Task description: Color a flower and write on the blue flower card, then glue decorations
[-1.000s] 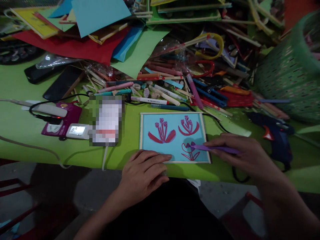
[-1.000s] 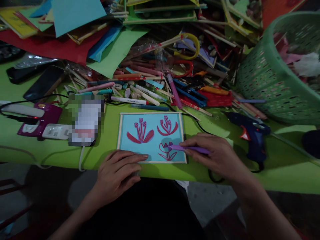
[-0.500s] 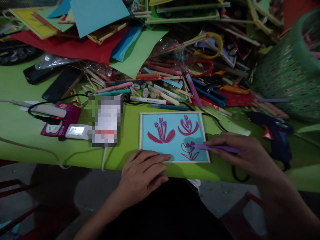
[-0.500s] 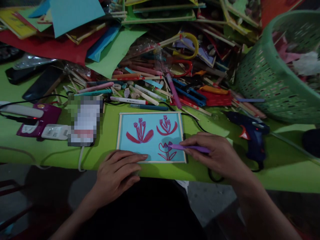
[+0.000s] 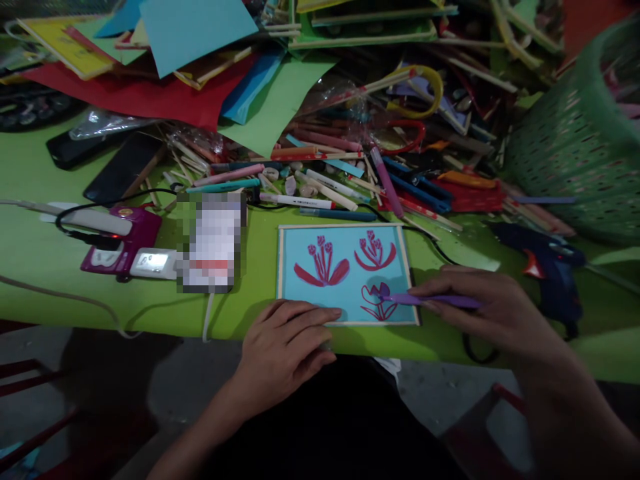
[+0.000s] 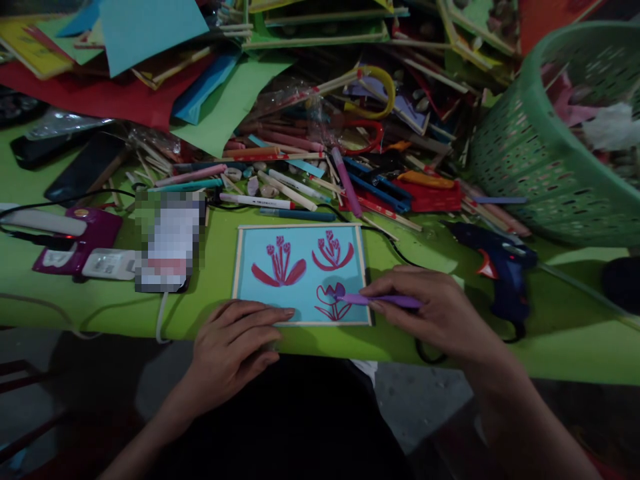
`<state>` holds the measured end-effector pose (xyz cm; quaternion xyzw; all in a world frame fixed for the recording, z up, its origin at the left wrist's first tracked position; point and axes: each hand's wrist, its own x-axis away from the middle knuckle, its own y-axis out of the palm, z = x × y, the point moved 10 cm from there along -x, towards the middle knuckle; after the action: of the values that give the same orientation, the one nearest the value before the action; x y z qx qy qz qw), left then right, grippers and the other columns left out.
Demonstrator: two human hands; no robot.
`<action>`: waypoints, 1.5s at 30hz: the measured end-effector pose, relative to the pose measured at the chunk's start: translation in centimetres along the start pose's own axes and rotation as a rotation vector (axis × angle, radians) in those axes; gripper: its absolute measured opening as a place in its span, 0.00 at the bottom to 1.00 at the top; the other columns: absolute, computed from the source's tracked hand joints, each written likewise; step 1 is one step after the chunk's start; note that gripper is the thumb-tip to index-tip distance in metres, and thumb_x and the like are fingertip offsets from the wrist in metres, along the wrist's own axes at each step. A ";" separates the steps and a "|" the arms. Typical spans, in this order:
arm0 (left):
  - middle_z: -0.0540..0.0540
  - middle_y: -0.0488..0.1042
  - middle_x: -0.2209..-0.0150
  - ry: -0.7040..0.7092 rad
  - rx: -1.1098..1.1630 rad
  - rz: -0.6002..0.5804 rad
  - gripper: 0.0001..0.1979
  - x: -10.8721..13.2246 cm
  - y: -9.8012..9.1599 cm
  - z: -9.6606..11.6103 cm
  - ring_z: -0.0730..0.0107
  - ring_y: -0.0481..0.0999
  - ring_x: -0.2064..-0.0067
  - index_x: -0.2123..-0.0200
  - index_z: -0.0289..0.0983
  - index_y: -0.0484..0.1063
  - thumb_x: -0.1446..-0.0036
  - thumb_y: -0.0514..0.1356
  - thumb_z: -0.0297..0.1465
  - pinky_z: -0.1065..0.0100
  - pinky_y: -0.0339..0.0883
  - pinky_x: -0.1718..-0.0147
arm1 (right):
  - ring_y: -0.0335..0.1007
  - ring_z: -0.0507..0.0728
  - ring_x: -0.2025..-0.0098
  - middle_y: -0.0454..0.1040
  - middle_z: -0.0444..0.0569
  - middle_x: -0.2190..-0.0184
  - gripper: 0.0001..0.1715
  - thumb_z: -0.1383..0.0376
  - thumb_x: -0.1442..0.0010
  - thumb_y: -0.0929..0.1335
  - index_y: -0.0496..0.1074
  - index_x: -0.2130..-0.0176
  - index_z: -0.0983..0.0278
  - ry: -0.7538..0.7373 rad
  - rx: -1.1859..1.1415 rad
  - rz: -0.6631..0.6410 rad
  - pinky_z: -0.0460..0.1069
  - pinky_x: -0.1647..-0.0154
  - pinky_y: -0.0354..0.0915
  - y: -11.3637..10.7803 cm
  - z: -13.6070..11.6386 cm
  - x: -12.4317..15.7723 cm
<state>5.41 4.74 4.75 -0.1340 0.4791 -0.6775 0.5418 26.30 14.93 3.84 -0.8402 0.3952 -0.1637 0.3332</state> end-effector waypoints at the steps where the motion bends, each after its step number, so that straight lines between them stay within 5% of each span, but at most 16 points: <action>1: 0.54 0.82 0.49 -0.001 0.000 -0.001 0.09 0.0 0.0 0.0 0.68 0.78 0.52 0.62 0.41 0.75 0.33 0.59 0.38 0.63 0.65 0.52 | 0.79 0.56 0.68 0.82 0.47 0.66 0.09 0.59 0.37 0.71 0.81 0.57 0.56 0.008 -0.003 0.000 0.48 0.69 0.70 0.0 0.1 0.0; 45: 0.53 0.82 0.50 -0.005 -0.016 -0.017 0.09 0.1 0.3 -0.1 0.67 0.78 0.52 0.63 0.42 0.76 0.33 0.59 0.39 0.62 0.65 0.51 | 0.77 0.55 0.69 0.82 0.48 0.67 0.10 0.64 0.38 0.71 0.82 0.57 0.56 -0.016 -0.034 -0.022 0.47 0.71 0.68 -0.1 -0.7 0.0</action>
<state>5.44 4.73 4.45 -0.1442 0.4819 -0.6780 0.5360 25.94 14.64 4.41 -0.8513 0.3860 -0.1541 0.3203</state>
